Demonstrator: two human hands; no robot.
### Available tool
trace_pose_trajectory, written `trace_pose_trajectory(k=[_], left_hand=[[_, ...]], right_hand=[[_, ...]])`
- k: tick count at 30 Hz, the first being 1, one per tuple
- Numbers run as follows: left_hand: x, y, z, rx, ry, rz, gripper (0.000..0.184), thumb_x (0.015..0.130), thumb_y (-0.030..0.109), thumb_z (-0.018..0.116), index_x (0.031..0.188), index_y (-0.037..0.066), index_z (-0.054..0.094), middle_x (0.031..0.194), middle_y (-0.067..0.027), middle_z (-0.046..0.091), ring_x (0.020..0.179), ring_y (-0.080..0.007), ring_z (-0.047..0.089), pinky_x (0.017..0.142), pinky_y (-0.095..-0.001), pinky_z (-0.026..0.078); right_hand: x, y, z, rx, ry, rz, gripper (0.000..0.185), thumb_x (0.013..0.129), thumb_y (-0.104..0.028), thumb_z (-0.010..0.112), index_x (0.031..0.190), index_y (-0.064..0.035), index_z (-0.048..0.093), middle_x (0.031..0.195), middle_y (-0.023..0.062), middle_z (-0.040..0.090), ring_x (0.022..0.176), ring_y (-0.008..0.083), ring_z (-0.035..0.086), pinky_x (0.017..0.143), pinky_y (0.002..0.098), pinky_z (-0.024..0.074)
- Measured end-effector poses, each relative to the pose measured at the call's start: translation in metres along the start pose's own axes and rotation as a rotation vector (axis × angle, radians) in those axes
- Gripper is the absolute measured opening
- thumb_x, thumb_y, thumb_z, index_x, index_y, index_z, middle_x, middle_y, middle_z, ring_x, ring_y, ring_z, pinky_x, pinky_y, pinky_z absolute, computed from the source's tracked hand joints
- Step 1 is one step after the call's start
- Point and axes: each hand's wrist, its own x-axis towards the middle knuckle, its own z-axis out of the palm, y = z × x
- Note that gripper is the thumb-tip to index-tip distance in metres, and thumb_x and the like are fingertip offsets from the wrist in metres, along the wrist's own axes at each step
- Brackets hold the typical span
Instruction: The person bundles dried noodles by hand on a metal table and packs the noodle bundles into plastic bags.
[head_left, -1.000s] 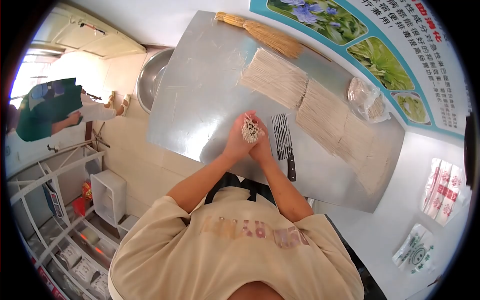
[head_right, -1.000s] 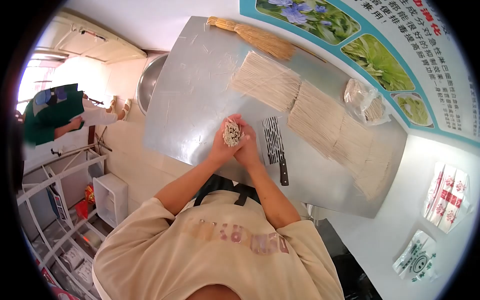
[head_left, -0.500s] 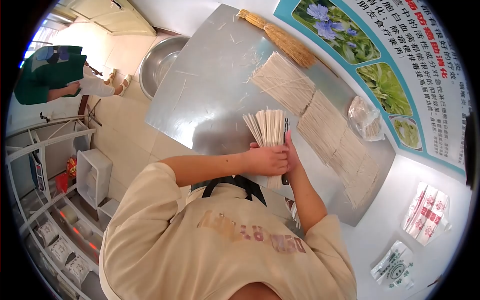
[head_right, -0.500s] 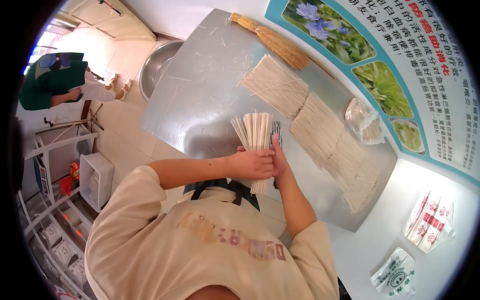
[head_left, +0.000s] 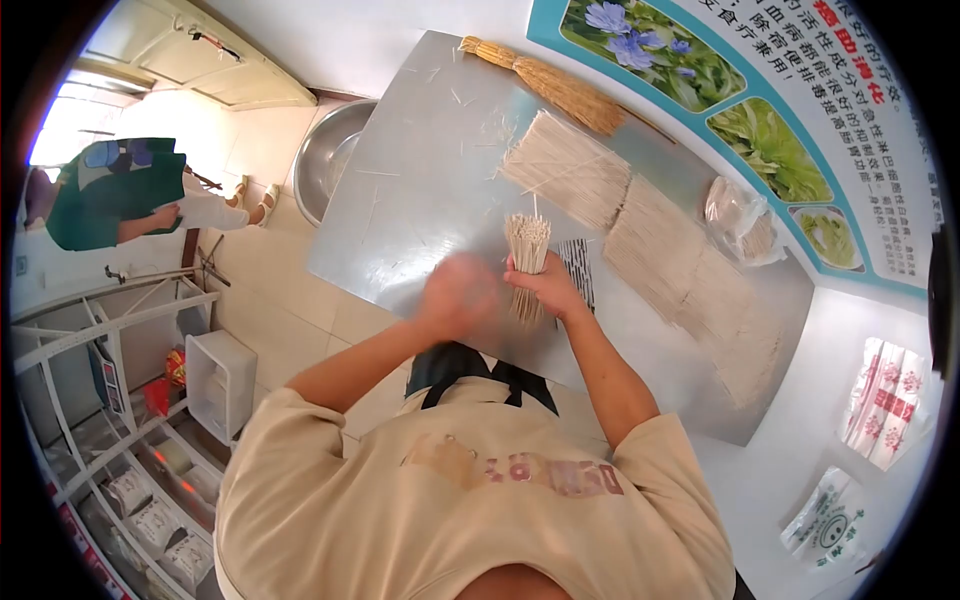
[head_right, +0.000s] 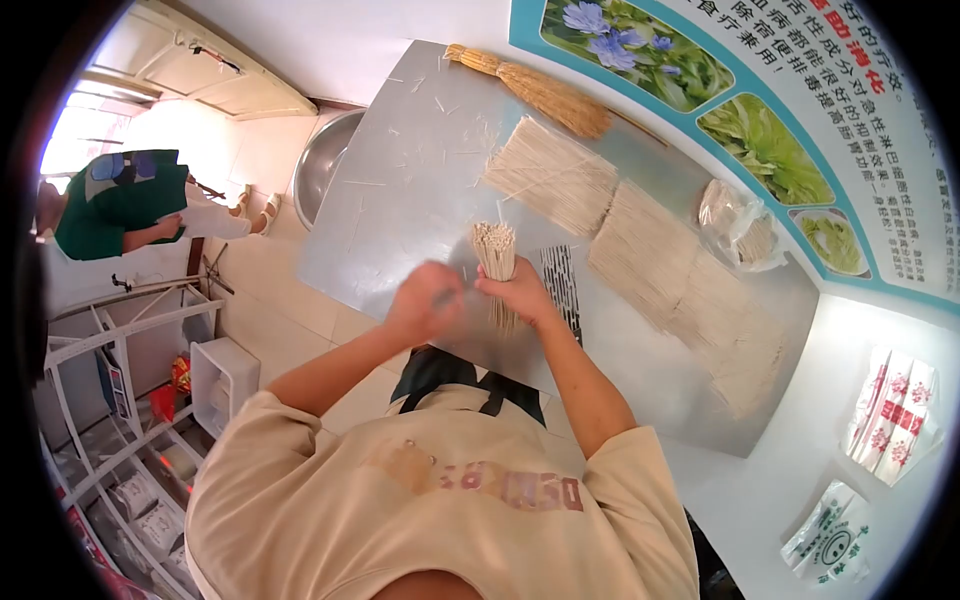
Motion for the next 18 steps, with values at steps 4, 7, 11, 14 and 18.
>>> trace_pose_trajectory(k=[4, 7, 11, 14, 18], left_hand=[[0.039, -0.002, -0.036, -0.686, 0.41, -0.222, 0.034, 0.094, 0.013, 0.062, 0.128, 0.007, 0.062, 0.123, -0.0072, 0.064, 0.116, -0.0206, 0.058, 0.101, -0.0369, 0.044], [0.06, 0.021, -0.058, -0.81, 0.238, -0.066, 0.031, 0.096, 0.015, 0.063, 0.125, 0.006, 0.066, 0.123, -0.0066, 0.066, 0.118, -0.0195, 0.059, 0.102, -0.0367, 0.045], [0.076, 0.028, -0.064, -0.592, 0.098, -0.075, 0.023, 0.097, 0.018, 0.063, 0.109, 0.002, 0.074, 0.122, -0.0086, 0.067, 0.121, -0.0196, 0.058, 0.105, -0.0363, 0.045], [0.084, 0.032, -0.089, -0.727, 0.19, -0.077, 0.021, 0.098, 0.017, 0.063, 0.105, 0.002, 0.076, 0.119, -0.0099, 0.07, 0.118, -0.0203, 0.06, 0.105, -0.0361, 0.045], [0.089, 0.009, -0.147, -0.856, 0.497, -0.123, 0.022, 0.101, 0.018, 0.059, 0.101, 0.003, 0.075, 0.116, -0.0116, 0.071, 0.114, -0.0208, 0.062, 0.102, -0.0354, 0.047]], right_hand=[[-0.008, -0.011, 0.016, -0.173, 0.035, -0.073, 0.026, 0.08, -0.011, 0.079, 0.101, -0.0028, 0.066, 0.092, 0.0017, 0.067, 0.085, 0.0108, 0.062, 0.076, 0.0291, 0.0514], [-0.006, -0.006, 0.018, -0.195, -0.064, -0.08, 0.027, 0.081, -0.012, 0.078, 0.103, -0.0028, 0.066, 0.092, 0.0012, 0.067, 0.085, 0.0115, 0.061, 0.079, 0.0299, 0.0507], [-0.008, -0.006, 0.018, -0.242, -0.101, -0.074, 0.031, 0.081, -0.015, 0.077, 0.107, -0.0028, 0.065, 0.095, 0.0023, 0.067, 0.088, 0.0131, 0.06, 0.082, 0.0316, 0.05], [-0.01, -0.005, 0.013, -0.307, -0.108, -0.055, 0.034, 0.081, -0.016, 0.077, 0.11, -0.0022, 0.064, 0.098, 0.0031, 0.067, 0.09, 0.0144, 0.06, 0.084, 0.0323, 0.0497], [-0.016, 0.0, 0.006, -0.316, -0.058, -0.057, 0.036, 0.08, -0.016, 0.077, 0.111, -0.001, 0.064, 0.099, 0.0042, 0.068, 0.091, 0.017, 0.061, 0.086, 0.0329, 0.0496]])
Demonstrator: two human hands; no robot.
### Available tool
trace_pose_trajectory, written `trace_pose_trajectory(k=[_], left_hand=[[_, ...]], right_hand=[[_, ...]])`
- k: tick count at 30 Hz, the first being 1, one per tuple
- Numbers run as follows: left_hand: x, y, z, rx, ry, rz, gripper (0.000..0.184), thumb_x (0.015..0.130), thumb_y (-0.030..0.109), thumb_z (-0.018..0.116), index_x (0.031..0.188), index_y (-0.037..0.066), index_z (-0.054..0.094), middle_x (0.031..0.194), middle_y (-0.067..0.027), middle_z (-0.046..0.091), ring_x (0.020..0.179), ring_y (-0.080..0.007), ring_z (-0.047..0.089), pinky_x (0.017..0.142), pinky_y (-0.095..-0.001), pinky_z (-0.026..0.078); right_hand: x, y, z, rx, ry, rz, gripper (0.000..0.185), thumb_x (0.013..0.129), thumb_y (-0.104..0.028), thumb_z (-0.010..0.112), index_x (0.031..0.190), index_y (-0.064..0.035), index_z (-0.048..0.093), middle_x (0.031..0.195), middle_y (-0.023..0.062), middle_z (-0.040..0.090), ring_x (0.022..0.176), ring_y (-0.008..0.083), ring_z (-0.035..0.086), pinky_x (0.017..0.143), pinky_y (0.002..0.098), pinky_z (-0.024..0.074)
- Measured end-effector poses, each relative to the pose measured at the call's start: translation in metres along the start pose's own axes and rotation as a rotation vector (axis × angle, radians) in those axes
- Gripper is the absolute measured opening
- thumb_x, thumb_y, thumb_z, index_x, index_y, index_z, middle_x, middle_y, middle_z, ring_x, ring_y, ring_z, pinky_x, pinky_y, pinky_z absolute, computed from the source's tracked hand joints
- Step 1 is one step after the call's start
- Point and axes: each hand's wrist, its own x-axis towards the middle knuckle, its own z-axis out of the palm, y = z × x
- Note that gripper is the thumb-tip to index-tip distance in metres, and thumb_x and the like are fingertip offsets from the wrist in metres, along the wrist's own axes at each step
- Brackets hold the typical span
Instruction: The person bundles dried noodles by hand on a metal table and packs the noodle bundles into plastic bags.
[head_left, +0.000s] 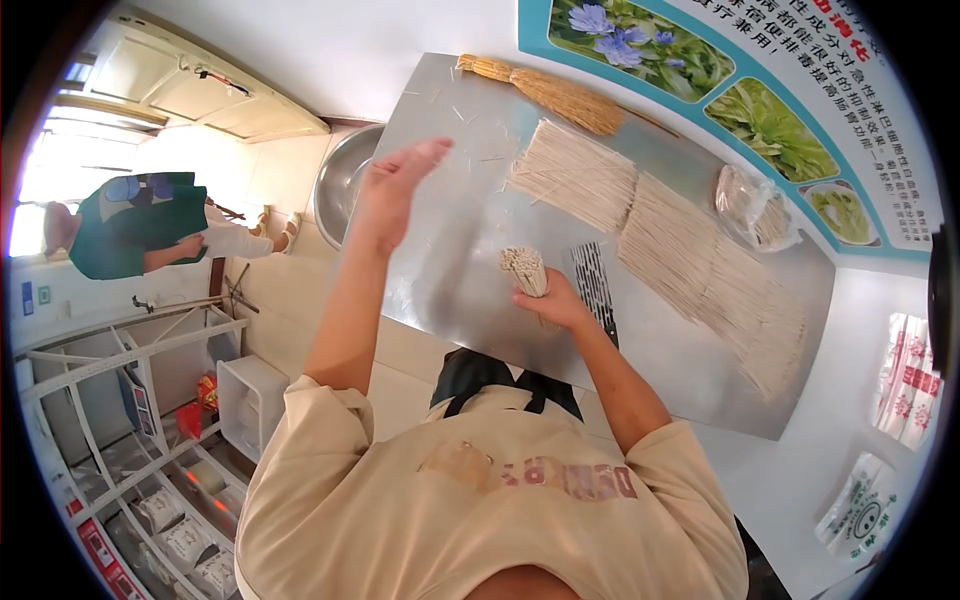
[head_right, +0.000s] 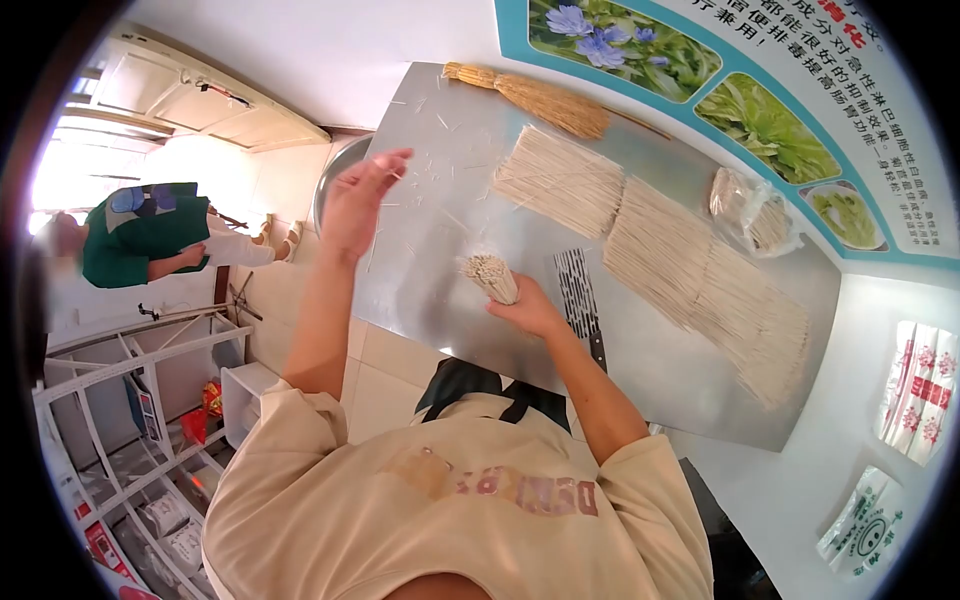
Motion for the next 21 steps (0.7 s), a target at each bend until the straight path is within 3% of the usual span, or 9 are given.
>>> trace_pose_trajectory(k=[4, 6, 7, 9, 11, 13, 14, 18, 21], left_hand=[[0.016, 0.016, -0.051, -0.23, 0.064, 0.021, 0.022, 0.098, 0.018, 0.063, 0.105, -0.001, 0.073, 0.113, -0.0091, 0.072, 0.105, -0.0179, 0.065, 0.097, -0.033, 0.048], [0.014, 0.019, -0.071, -0.205, -0.079, -0.102, 0.02, 0.097, 0.017, 0.064, 0.106, 0.001, 0.072, 0.109, -0.008, 0.073, 0.102, -0.0163, 0.066, 0.089, -0.0324, 0.051], [0.012, 0.017, -0.067, -0.206, -0.084, -0.112, 0.02, 0.097, 0.017, 0.064, 0.106, 0.001, 0.072, 0.109, -0.008, 0.073, 0.102, -0.0163, 0.066, 0.089, -0.0324, 0.051], [0.003, 0.003, -0.046, -0.001, -0.382, -0.361, 0.023, 0.099, 0.024, 0.063, 0.102, 0.003, 0.071, 0.1, -0.0075, 0.07, 0.094, -0.0155, 0.065, 0.078, -0.0278, 0.052], [-0.003, -0.017, -0.001, 0.138, -0.5, -0.522, 0.026, 0.097, 0.028, 0.065, 0.103, 0.003, 0.071, 0.098, -0.0056, 0.069, 0.089, -0.0135, 0.064, 0.073, -0.0266, 0.052], [-0.004, -0.036, 0.046, 0.223, -0.592, -0.638, 0.032, 0.093, 0.034, 0.07, 0.102, 0.004, 0.072, 0.097, -0.0042, 0.069, 0.088, -0.0111, 0.062, 0.07, -0.0262, 0.05], [-0.003, -0.054, 0.06, 0.242, -0.613, -0.631, 0.032, 0.093, 0.035, 0.071, 0.098, 0.004, 0.073, 0.091, -0.0022, 0.069, 0.083, -0.0098, 0.062, 0.066, -0.0264, 0.049], [0.001, -0.081, 0.085, 0.258, -0.508, -0.602, 0.029, 0.091, 0.034, 0.075, 0.085, 0.006, 0.074, 0.073, 0.0013, 0.066, 0.07, -0.0085, 0.06, 0.059, -0.0257, 0.048], [0.01, -0.096, 0.078, 0.377, -0.472, -0.492, 0.036, 0.088, 0.039, 0.078, 0.101, 0.005, 0.072, 0.084, -0.0008, 0.067, 0.071, -0.0093, 0.059, 0.057, -0.0272, 0.048]], right_hand=[[-0.001, 0.017, -0.011, 0.049, 0.037, -0.034, 0.032, 0.08, -0.013, 0.076, 0.107, -0.0008, 0.064, 0.096, 0.0068, 0.068, 0.087, 0.0165, 0.062, 0.082, 0.033, 0.0508], [0.001, 0.033, -0.019, 0.308, 0.021, 0.101, 0.023, 0.081, -0.008, 0.074, 0.1, -0.0015, 0.063, 0.091, 0.0082, 0.066, 0.078, 0.0173, 0.062, 0.077, 0.035, 0.0523], [0.002, 0.029, -0.021, 0.315, 0.027, 0.109, 0.023, 0.081, -0.008, 0.074, 0.1, -0.0015, 0.063, 0.091, 0.0082, 0.066, 0.078, 0.0173, 0.062, 0.077, 0.035, 0.0523], [0.006, 0.023, -0.03, 0.78, -0.011, 0.105, 0.018, 0.082, -0.003, 0.07, 0.097, -0.0034, 0.061, 0.084, 0.0076, 0.062, 0.069, 0.0184, 0.06, 0.071, 0.0371, 0.0531], [0.014, 0.028, -0.03, 0.884, -0.04, 0.099, 0.019, 0.083, -0.003, 0.069, 0.099, -0.0039, 0.06, 0.084, 0.0077, 0.061, 0.071, 0.0213, 0.06, 0.075, 0.0401, 0.0537], [0.02, 0.022, -0.022, 1.176, -0.197, 0.153, 0.02, 0.085, -0.008, 0.069, 0.102, -0.004, 0.06, 0.093, 0.0105, 0.063, 0.085, 0.0243, 0.064, 0.083, 0.0423, 0.0544], [0.024, 0.031, -0.018, 1.193, -0.2, 0.184, 0.027, 0.086, -0.011, 0.069, 0.109, -0.0033, 0.059, 0.101, 0.0129, 0.064, 0.1, 0.0284, 0.065, 0.091, 0.0463, 0.0537], [0.017, 0.004, 0.0, 1.208, -0.181, 0.155, 0.05, 0.084, -0.018, 0.069, 0.129, -0.0036, 0.052, 0.1, 0.0122, 0.063, 0.092, 0.0272, 0.064, 0.09, 0.0467, 0.053], [0.021, 0.019, 0.005, 1.283, -0.255, 0.11, 0.046, 0.085, -0.015, 0.067, 0.127, -0.0036, 0.053, 0.099, 0.0113, 0.063, 0.089, 0.0266, 0.064, 0.092, 0.0473, 0.0514]])
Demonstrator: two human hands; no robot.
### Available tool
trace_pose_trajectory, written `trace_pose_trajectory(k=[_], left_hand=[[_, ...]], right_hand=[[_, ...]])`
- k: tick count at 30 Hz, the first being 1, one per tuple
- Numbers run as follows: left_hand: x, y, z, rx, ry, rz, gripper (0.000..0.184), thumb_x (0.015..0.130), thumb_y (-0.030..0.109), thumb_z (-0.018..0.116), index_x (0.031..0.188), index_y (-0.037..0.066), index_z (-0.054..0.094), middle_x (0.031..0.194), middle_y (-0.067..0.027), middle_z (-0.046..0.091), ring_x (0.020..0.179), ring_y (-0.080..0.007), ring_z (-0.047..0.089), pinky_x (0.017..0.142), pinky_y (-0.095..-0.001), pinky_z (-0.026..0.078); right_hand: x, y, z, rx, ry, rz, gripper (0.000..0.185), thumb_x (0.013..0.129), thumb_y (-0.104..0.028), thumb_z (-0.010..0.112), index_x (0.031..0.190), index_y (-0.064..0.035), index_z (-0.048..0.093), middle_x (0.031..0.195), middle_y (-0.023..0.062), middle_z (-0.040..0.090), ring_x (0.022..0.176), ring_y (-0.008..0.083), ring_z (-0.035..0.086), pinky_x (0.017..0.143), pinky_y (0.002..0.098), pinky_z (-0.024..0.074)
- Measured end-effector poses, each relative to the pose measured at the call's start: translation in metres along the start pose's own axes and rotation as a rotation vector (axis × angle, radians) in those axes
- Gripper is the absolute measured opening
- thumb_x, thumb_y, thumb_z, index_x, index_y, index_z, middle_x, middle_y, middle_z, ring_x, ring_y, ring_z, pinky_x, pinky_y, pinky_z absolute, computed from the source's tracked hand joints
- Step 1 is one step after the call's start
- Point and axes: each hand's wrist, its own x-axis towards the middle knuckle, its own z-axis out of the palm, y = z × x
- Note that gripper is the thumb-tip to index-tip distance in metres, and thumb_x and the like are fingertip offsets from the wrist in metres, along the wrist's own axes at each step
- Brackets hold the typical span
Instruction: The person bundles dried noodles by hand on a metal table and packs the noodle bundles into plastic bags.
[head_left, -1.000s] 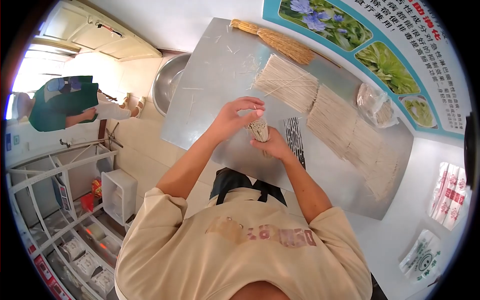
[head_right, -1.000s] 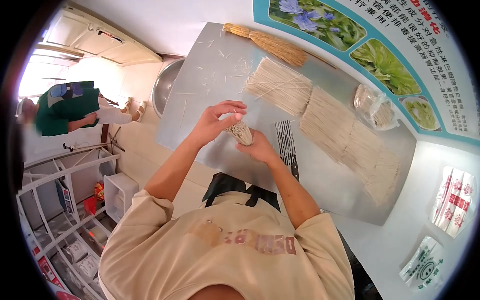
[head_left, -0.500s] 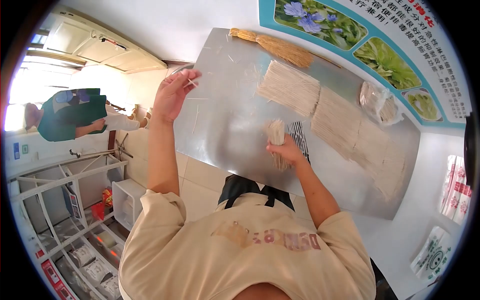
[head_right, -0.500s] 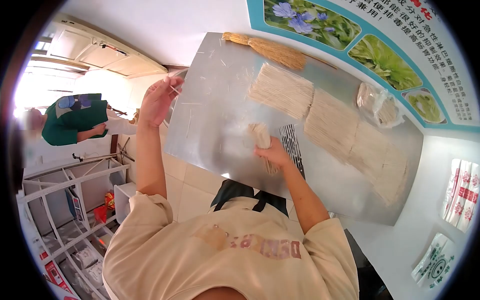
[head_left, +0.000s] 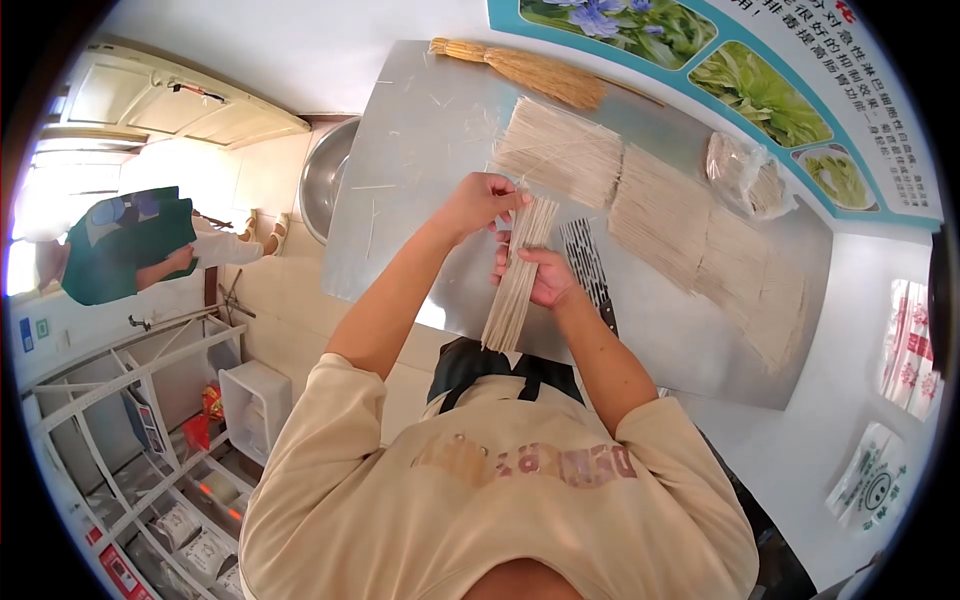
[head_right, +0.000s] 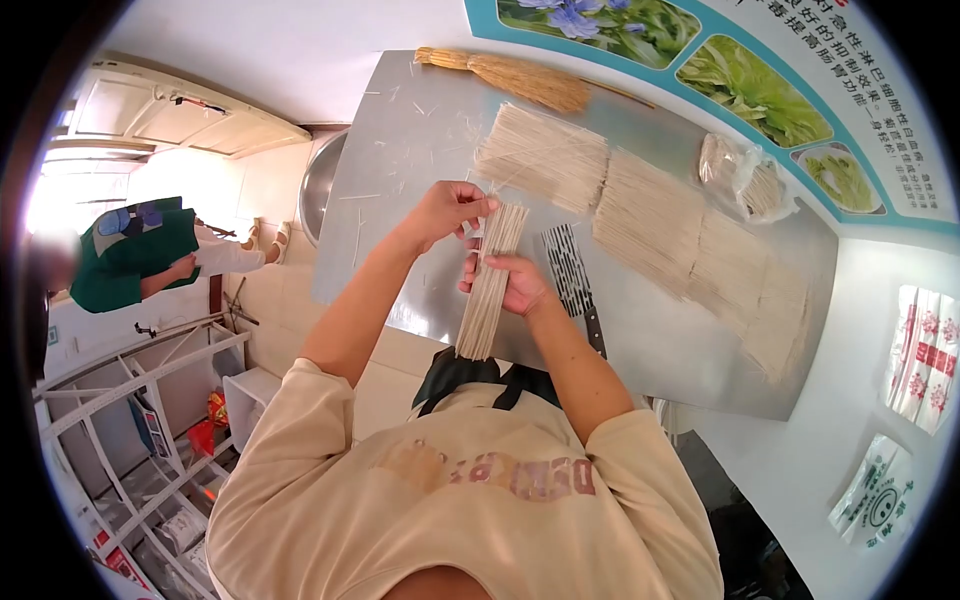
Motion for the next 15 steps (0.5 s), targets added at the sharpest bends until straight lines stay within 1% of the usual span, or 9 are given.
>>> trace_pose_trajectory(k=[1, 3, 4, 6, 7, 10, 12, 14, 15], left_hand=[[0.001, -0.003, 0.001, 0.002, -0.002, -0.002, 0.036, 0.088, 0.039, 0.078, 0.101, 0.005, 0.072, 0.084, -0.0008, 0.067, 0.071, -0.0093, 0.059, 0.057, -0.0272, 0.048], [0.002, -0.005, 0.002, 0.222, 0.326, 0.084, 0.062, 0.083, 0.042, 0.082, 0.127, 0.004, 0.062, 0.114, -0.0074, 0.066, 0.093, -0.0151, 0.064, 0.074, -0.0327, 0.054], [0.0, -0.014, -0.003, 0.225, 0.324, 0.086, 0.062, 0.083, 0.042, 0.082, 0.127, 0.004, 0.062, 0.114, -0.0074, 0.066, 0.093, -0.0151, 0.064, 0.074, -0.0327, 0.054], [-0.009, -0.03, -0.016, 0.099, -0.016, 0.403, 0.086, 0.079, 0.041, 0.084, 0.146, 0.005, 0.044, 0.14, -0.0112, 0.052, 0.121, -0.019, 0.056, 0.099, -0.0381, 0.049], [-0.024, -0.018, -0.013, 0.11, -0.218, 0.343, 0.093, 0.077, 0.035, 0.087, 0.151, 0.006, 0.039, 0.149, -0.0105, 0.046, 0.139, -0.0207, 0.042, 0.114, -0.0409, 0.036], [-0.049, -0.007, 0.001, 0.007, -0.468, 0.239, 0.085, 0.076, 0.03, 0.088, 0.147, 0.008, 0.046, 0.149, -0.0096, 0.047, 0.139, -0.0212, 0.043, 0.114, -0.0418, 0.037], [-0.051, -0.021, 0.004, -0.148, -0.528, 0.152, 0.072, 0.078, 0.024, 0.086, 0.141, 0.009, 0.056, 0.152, -0.0089, 0.045, 0.143, -0.0233, 0.039, 0.116, -0.0427, 0.035], [-0.047, -0.039, 0.005, 0.303, -0.318, 0.45, 0.064, 0.079, 0.021, 0.084, 0.138, 0.013, 0.061, 0.153, -0.0086, 0.045, 0.144, -0.0265, 0.036, 0.116, -0.0434, 0.035], [-0.045, -0.043, 0.003, 0.304, -0.315, 0.456, 0.064, 0.079, 0.021, 0.084, 0.138, 0.013, 0.061, 0.153, -0.0086, 0.045, 0.144, -0.0265, 0.036, 0.116, -0.0434, 0.035]], right_hand=[[0.003, 0.002, -0.005, 0.003, 0.0, -0.002, 0.046, 0.085, -0.015, 0.067, 0.127, -0.0036, 0.053, 0.099, 0.0113, 0.063, 0.089, 0.0266, 0.064, 0.092, 0.0473, 0.0514], [0.011, 0.0, -0.013, -0.11, -0.076, -0.053, 0.04, 0.085, -0.008, 0.067, 0.123, -0.0057, 0.057, 0.095, 0.0089, 0.063, 0.086, 0.0247, 0.064, 0.094, 0.0465, 0.0496], [0.012, -0.001, -0.009, -0.109, -0.078, -0.056, 0.04, 0.085, -0.008, 0.067, 0.123, -0.0057, 0.057, 0.095, 0.0089, 0.063, 0.086, 0.0247, 0.064, 0.094, 0.0465, 0.0496], [0.014, -0.005, 0.0, -0.384, -0.022, -0.171, 0.04, 0.083, -0.006, 0.071, 0.122, -0.0062, 0.06, 0.097, 0.0082, 0.065, 0.091, 0.0242, 0.065, 0.092, 0.0453, 0.0507], [0.011, -0.004, 0.012, -0.382, -0.02, -0.169, 0.04, 0.083, -0.006, 0.071, 0.122, -0.0062, 0.06, 0.097, 0.0082, 0.065, 0.091, 0.0242, 0.065, 0.092, 0.0453, 0.0507], [0.003, -0.001, 0.039, -0.802, 0.157, -0.205, 0.048, 0.081, -0.013, 0.079, 0.124, -0.0044, 0.061, 0.104, 0.0084, 0.068, 0.1, 0.0235, 0.066, 0.092, 0.0416, 0.052], [-0.002, -0.01, 0.039, -1.399, 0.185, -0.156, 0.053, 0.078, -0.017, 0.083, 0.125, -0.0039, 0.064, 0.112, 0.0077, 0.07, 0.103, 0.0211, 0.065, 0.092, 0.0362, 0.0533], [0.001, -0.015, 0.022, -1.375, 0.15, -0.072, 0.057, 0.077, -0.019, 0.085, 0.127, -0.0045, 0.062, 0.115, 0.0074, 0.069, 0.106, 0.0203, 0.065, 0.093, 0.0354, 0.0526], [0.003, -0.02, 0.022, -1.355, 0.108, 0.001, 0.062, 0.075, -0.021, 0.087, 0.128, -0.005, 0.059, 0.118, 0.0071, 0.068, 0.109, 0.0195, 0.064, 0.094, 0.0346, 0.052]])
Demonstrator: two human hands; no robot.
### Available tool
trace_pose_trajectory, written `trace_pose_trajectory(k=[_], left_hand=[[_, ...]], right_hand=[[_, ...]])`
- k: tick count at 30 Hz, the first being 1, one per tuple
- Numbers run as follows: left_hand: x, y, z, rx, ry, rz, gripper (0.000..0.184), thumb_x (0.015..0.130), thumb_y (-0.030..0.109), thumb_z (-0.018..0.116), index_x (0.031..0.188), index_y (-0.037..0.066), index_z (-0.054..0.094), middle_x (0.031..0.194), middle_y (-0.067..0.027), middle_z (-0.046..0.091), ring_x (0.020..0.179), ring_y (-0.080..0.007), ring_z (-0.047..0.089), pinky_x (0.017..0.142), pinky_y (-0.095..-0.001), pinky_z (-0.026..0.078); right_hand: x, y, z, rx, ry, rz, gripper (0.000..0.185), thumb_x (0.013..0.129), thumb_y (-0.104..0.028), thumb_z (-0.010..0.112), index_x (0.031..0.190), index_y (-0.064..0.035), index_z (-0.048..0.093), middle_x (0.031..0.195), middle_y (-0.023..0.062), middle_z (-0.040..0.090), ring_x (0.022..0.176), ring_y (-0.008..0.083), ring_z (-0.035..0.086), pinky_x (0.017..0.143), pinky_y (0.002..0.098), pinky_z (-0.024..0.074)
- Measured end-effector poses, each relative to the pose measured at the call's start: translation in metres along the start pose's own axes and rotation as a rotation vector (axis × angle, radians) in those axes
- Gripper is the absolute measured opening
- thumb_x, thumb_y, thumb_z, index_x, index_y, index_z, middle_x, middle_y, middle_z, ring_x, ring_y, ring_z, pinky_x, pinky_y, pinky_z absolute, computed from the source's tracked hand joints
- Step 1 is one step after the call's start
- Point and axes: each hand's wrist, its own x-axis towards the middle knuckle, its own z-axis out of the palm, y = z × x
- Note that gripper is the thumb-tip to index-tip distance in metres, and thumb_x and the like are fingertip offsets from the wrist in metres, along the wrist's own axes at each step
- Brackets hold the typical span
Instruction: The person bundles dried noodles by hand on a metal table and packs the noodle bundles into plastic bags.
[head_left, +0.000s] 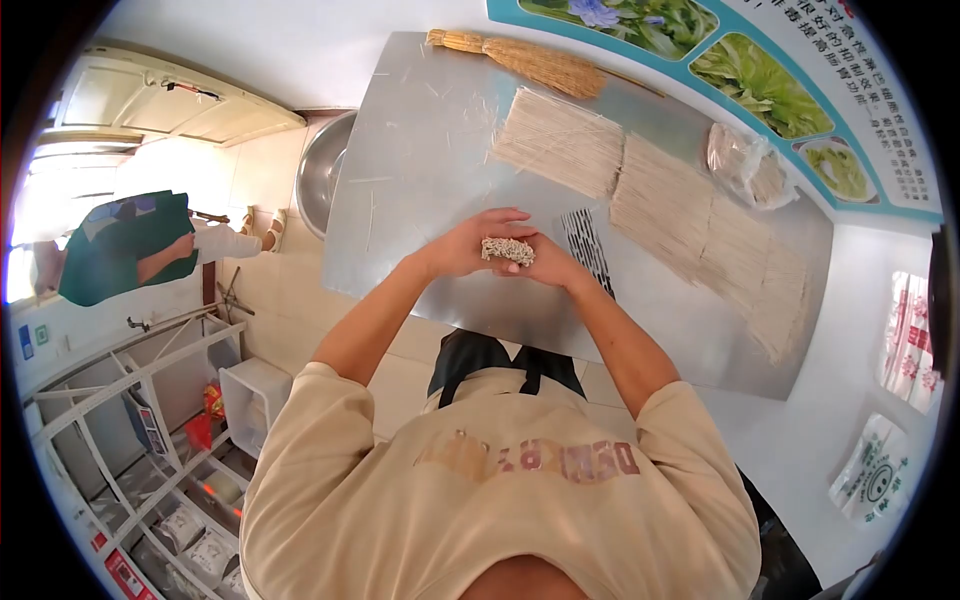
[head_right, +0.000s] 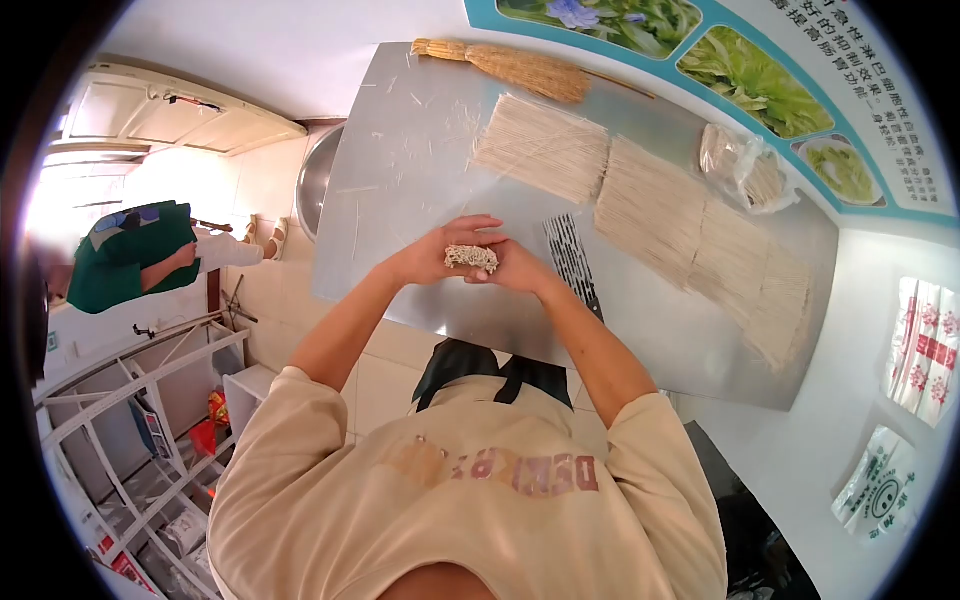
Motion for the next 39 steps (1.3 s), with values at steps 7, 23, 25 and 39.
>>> trace_pose_trajectory(k=[7, 23, 25, 39], left_hand=[[-0.003, -0.008, -0.009, 0.503, 0.089, 0.156, 0.077, 0.076, 0.042, 0.082, 0.144, 0.019, 0.054, 0.153, -0.012, 0.042, 0.145, -0.0366, 0.032, 0.118, -0.0482, 0.03], [0.045, 0.067, -0.027, 0.08, 0.14, -0.095, 0.1, 0.073, 0.047, 0.086, 0.143, -0.007, 0.038, 0.136, -0.0256, 0.053, 0.127, -0.0319, 0.054, 0.106, -0.0421, 0.044], [0.03, 0.057, 0.02, 0.162, 0.141, -0.153, 0.083, 0.074, 0.039, 0.085, 0.133, -0.005, 0.046, 0.12, -0.0199, 0.064, 0.112, -0.0333, 0.063, 0.095, -0.0445, 0.05], [-0.007, 0.037, 0.096, -1.456, -0.437, -0.325, 0.041, 0.088, 0.01, 0.067, 0.126, 0.002, 0.054, 0.094, -0.0038, 0.055, 0.071, -0.0126, 0.051, 0.06, -0.0285, 0.045]], right_hand=[[0.008, -0.012, -0.006, -0.114, -0.011, -0.188, 0.056, 0.076, -0.024, 0.087, 0.123, -0.0054, 0.062, 0.118, 0.0078, 0.068, 0.109, 0.0209, 0.063, 0.097, 0.0347, 0.0503], [-0.004, -0.098, -0.046, 0.904, 0.544, -0.341, 0.03, 0.08, -0.002, 0.071, 0.107, -0.0016, 0.059, 0.093, 0.0121, 0.065, 0.082, 0.0259, 0.066, 0.073, 0.0387, 0.0566], [0.0, -0.077, -0.051, 1.101, 0.763, -0.158, 0.024, 0.082, 0.0, 0.066, 0.105, -0.0015, 0.058, 0.088, 0.0117, 0.062, 0.077, 0.027, 0.065, 0.069, 0.0391, 0.0567], [-0.089, -0.025, 0.008, 1.359, 0.244, -0.251, 0.119, 0.078, -0.089, 0.04, 0.149, 0.0054, 0.032, 0.155, 0.0255, 0.036, 0.147, 0.0385, 0.03, 0.115, 0.06, 0.0337]])
